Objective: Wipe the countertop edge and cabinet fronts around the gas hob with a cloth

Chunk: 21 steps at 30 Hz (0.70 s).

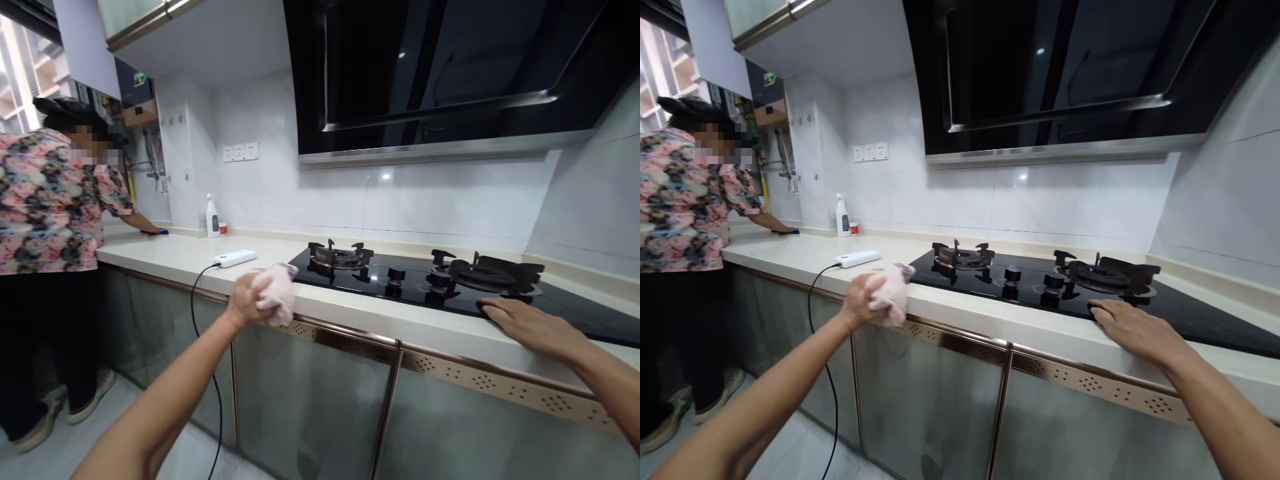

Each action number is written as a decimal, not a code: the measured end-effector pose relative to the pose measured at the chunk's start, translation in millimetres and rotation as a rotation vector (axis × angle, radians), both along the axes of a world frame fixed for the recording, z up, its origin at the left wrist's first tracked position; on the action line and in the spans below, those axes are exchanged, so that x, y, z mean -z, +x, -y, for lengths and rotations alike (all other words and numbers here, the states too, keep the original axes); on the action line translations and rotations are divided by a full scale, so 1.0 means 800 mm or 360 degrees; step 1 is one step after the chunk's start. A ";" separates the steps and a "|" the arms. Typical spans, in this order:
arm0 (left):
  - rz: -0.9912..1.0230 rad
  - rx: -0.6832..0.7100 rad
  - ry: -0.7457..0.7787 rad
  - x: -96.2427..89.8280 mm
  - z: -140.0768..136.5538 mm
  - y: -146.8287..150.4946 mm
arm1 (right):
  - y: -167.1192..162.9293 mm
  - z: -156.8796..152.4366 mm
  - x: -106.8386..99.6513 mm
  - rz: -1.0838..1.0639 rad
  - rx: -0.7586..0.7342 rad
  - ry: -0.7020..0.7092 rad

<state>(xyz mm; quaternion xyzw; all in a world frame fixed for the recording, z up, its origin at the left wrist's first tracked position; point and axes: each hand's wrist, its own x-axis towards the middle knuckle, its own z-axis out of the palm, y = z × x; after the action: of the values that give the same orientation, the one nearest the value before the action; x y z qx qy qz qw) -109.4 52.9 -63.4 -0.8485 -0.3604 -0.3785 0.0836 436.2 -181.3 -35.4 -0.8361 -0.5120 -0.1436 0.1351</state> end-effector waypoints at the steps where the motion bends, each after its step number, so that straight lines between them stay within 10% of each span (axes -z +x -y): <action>1: 0.0033 -0.0146 0.0075 -0.002 -0.011 -0.026 | -0.003 0.001 -0.001 -0.0029 0.0006 -0.0044; 5: 0.0088 -0.0492 0.0201 -0.004 -0.048 -0.082 | -0.015 0.004 -0.008 -0.0082 0.0031 -0.0135; 10: 0.0174 -0.0655 0.0323 -0.002 -0.045 -0.063 | -0.022 0.004 -0.011 -0.0119 0.0004 -0.0131; 21: 0.0067 0.0035 0.0555 0.018 0.102 0.187 | -0.027 0.003 -0.014 -0.0116 0.0031 -0.0149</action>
<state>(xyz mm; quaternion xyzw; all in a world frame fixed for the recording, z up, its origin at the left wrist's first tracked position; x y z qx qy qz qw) 40.3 -28.6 -77.8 -0.8168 -0.2818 -0.4539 0.2177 414.9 -184.0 -24.4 -0.8510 -0.5048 -0.0904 0.1130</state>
